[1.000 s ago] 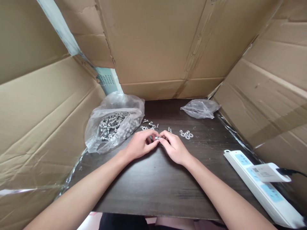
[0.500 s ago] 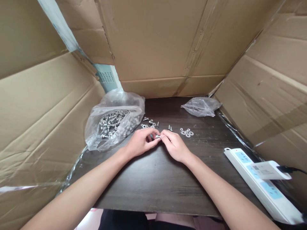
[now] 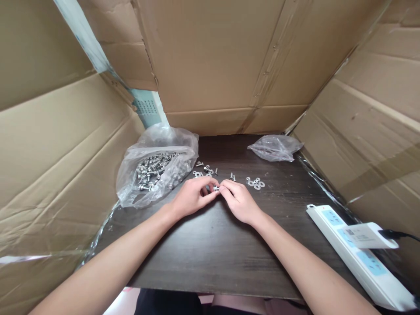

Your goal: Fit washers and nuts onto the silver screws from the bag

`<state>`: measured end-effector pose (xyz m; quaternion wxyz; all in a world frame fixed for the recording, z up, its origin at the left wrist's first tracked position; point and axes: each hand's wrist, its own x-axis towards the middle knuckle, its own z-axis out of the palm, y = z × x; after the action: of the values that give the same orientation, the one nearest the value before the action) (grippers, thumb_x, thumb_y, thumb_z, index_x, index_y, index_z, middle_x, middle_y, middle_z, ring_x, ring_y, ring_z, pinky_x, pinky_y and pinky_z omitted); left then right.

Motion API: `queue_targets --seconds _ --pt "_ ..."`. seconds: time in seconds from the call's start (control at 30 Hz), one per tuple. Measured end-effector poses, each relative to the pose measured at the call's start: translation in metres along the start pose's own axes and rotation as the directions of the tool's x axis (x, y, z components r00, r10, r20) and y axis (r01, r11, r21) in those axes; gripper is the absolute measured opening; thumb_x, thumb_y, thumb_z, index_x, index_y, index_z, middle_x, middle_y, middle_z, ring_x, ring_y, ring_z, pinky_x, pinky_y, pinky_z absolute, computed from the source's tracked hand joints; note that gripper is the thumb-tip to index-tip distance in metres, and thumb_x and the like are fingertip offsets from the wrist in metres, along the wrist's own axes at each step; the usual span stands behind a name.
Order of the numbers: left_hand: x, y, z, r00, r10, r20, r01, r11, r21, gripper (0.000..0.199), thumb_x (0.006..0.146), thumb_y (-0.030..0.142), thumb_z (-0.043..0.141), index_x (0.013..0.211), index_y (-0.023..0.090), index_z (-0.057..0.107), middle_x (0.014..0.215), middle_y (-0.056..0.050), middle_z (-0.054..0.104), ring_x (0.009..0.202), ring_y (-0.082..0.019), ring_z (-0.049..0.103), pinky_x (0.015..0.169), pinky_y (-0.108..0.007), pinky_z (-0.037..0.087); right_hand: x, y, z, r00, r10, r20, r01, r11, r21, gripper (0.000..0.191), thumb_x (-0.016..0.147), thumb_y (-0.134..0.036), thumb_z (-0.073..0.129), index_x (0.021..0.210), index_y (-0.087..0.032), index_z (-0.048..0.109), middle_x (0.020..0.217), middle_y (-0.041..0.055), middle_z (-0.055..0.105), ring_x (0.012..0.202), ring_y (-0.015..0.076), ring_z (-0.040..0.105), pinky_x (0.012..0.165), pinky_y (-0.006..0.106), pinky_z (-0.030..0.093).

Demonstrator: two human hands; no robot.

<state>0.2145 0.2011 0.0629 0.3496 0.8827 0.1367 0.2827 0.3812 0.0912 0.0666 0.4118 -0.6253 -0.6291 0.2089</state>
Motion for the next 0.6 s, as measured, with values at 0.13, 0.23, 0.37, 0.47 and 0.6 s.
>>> queue_targets --seconds 0.13,0.23,0.37,0.47,0.6 --pt "0.0013 0.0017 -0.0017 1.000 -0.006 -0.008 0.006 1.000 0.018 0.015 0.096 0.029 0.066 0.105 0.018 0.069 0.087 0.000 0.070 0.070 -0.010 0.063 0.066 -0.019 0.051 -0.0016 -0.0033 -0.0013 1.000 0.014 -0.018 -0.014 0.999 0.031 0.016 0.099 -0.024 0.048 0.087 -0.020 0.058 0.087 0.0024 0.061 0.080 0.0170 0.056 0.078 0.031 0.041" --pt "0.0018 0.0024 -0.0019 1.000 -0.008 -0.002 0.008 1.000 0.004 0.016 0.096 0.031 0.065 0.105 0.018 0.069 0.088 -0.001 0.070 0.070 -0.010 0.063 0.066 -0.020 0.052 -0.0024 -0.0049 -0.0018 0.999 0.023 -0.033 -0.022 1.000 0.019 0.014 0.098 -0.024 0.049 0.086 -0.020 0.056 0.084 0.0021 0.060 0.077 0.0172 0.055 0.075 0.030 0.041" --pt "0.0015 0.0020 -0.0011 1.000 -0.008 0.002 0.008 1.000 -0.020 0.016 0.096 0.030 0.065 0.106 0.018 0.070 0.087 -0.001 0.070 0.069 -0.009 0.063 0.066 -0.019 0.052 -0.0018 -0.0043 -0.0014 0.999 0.015 -0.032 -0.015 1.000 0.013 0.017 0.099 -0.024 0.047 0.084 -0.020 0.054 0.084 0.0024 0.060 0.078 0.0174 0.055 0.076 0.031 0.041" --pt "0.0013 0.0013 -0.0007 1.000 -0.011 0.012 0.011 1.000 -0.017 0.015 0.095 0.027 0.066 0.106 0.018 0.070 0.087 -0.001 0.070 0.068 -0.009 0.063 0.066 -0.019 0.052 -0.0014 -0.0038 -0.0011 1.000 0.015 -0.019 -0.015 1.000 0.012 0.026 0.102 -0.027 0.043 0.078 -0.020 0.051 0.081 0.0024 0.059 0.077 0.0171 0.055 0.075 0.031 0.040" --pt "0.0010 0.0007 -0.0011 1.000 -0.010 0.015 0.010 1.000 -0.003 0.014 0.094 0.026 0.066 0.105 0.018 0.070 0.087 0.000 0.070 0.068 -0.009 0.063 0.066 -0.019 0.052 -0.0022 -0.0046 -0.0013 1.000 0.025 -0.014 -0.025 0.999 0.031 0.024 0.102 -0.028 0.044 0.081 -0.020 0.054 0.083 0.0026 0.061 0.079 0.0170 0.056 0.076 0.031 0.041"
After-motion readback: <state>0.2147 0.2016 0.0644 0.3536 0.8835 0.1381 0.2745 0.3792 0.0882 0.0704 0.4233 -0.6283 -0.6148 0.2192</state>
